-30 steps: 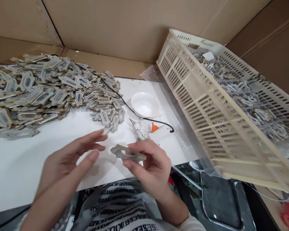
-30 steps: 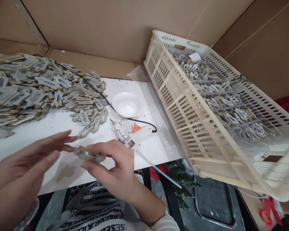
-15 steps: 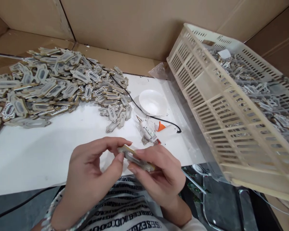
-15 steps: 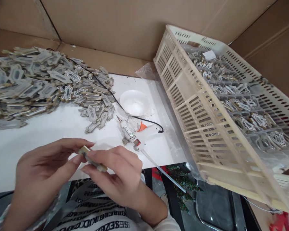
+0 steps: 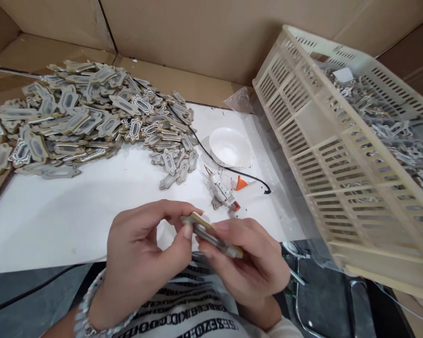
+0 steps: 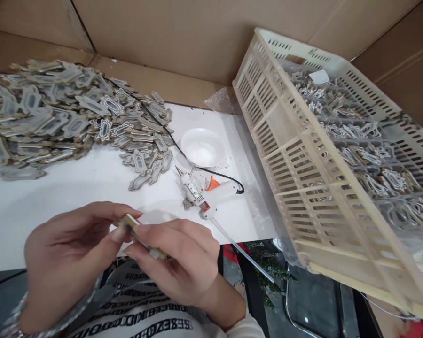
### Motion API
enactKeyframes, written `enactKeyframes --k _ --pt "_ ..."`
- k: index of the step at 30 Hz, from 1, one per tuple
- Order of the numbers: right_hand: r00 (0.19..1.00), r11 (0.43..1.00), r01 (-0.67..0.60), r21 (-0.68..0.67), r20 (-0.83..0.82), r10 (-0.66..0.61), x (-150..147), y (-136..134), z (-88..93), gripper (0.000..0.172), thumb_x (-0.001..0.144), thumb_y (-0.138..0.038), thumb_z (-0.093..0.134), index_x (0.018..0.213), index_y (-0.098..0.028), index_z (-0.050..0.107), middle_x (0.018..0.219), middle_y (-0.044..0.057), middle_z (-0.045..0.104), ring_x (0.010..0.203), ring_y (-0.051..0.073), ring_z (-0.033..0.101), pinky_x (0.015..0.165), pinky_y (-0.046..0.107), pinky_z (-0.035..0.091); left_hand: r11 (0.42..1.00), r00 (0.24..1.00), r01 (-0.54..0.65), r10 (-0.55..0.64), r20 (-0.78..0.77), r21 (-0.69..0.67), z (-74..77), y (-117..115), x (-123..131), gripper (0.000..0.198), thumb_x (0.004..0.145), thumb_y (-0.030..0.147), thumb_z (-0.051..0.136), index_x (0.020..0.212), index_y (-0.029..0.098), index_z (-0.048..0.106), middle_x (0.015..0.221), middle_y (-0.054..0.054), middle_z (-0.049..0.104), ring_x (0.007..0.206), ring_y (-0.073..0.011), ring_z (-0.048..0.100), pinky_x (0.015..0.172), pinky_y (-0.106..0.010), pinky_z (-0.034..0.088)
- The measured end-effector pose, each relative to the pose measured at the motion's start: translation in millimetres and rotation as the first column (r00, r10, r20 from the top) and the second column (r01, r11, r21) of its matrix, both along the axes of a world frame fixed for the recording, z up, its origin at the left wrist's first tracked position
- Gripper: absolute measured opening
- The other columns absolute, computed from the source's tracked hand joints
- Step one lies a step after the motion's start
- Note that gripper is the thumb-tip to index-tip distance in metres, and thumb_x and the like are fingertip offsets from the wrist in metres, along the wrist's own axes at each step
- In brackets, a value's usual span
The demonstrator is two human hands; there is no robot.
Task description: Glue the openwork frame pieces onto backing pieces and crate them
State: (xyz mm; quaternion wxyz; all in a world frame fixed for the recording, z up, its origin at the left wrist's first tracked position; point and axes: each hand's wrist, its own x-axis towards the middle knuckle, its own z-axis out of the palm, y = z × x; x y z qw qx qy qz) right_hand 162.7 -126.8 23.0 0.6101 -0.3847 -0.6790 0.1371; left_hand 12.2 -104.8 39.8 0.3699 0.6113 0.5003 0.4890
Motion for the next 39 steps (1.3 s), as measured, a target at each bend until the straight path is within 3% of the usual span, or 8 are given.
enactKeyframes --k 8,20,26,33,39 --pt "0.999 1.0 0.011 -0.02 -0.044 -0.011 -1.6 -1.0 -0.7 0.01 0.096 -0.017 0.069 0.105 -0.015 0.069 0.079 0.003 0.078 0.061 0.01 0.072 0.057 0.016 0.061 1.0 1.0 0.018 -0.017 -0.017 0.002 -1.5 -1.0 2.8 0.016 0.076 0.016 0.065 0.082 0.026 0.075 0.062 0.009 0.072 0.051 -0.007 0.063 0.052 -0.014 0.052" --pt "0.996 0.997 -0.004 -0.073 -0.093 -0.003 -1.9 -4.9 -5.1 0.027 0.095 -0.018 0.069 0.121 -0.022 0.07 0.078 0.002 0.078 0.059 0.014 0.071 0.05 0.023 0.061 1.0 1.0 -0.022 0.022 -0.022 -0.015 -1.3 -4.5 2.3 0.011 0.076 0.02 0.069 0.083 0.025 0.076 0.064 0.005 0.074 0.05 -0.0109 0.063 0.047 -0.019 0.051" --pt "0.994 0.998 0.002 -0.07 -0.109 -0.01 -2.2 -5.3 -6.7 0.025 0.095 -0.018 0.069 0.12 -0.02 0.07 0.081 0.003 0.079 0.061 0.014 0.072 0.052 0.023 0.062 1.0 1.0 -0.017 0.017 -0.014 0.017 -0.8 -3.8 5.5 0.013 0.078 0.017 0.068 0.084 0.026 0.075 0.064 0.008 0.073 0.053 -0.0078 0.064 0.055 -0.016 0.053" --pt "0.995 0.998 0.034 -0.058 -0.096 -0.04 -1.9 -6.3 -7.5 0.02 0.096 -0.021 0.07 0.116 -0.02 0.07 0.08 0.003 0.079 0.057 0.012 0.07 0.049 0.022 0.06 0.999 1.0 -0.011 0.012 -0.011 0.038 -4.2 -3.4 6.3 0.007 0.078 0.021 0.072 0.081 0.026 0.075 0.064 0.007 0.073 0.051 -0.0089 0.063 0.052 -0.018 0.054" --pt "0.995 0.996 0.03 -0.085 -0.092 -0.038 -1.4 -6.3 -8.1 0.023 0.096 -0.023 0.069 0.119 -0.022 0.069 0.079 0.002 0.078 0.055 0.013 0.067 0.048 0.024 0.058 0.998 0.999 0.034 -0.036 0.036 0.052 -6.5 -5.0 1.5 0.028 0.08 0.022 0.077 0.105 0.033 0.078 0.081 0.003 0.079 0.067 -0.0146 0.07 0.07 -0.027 0.062"
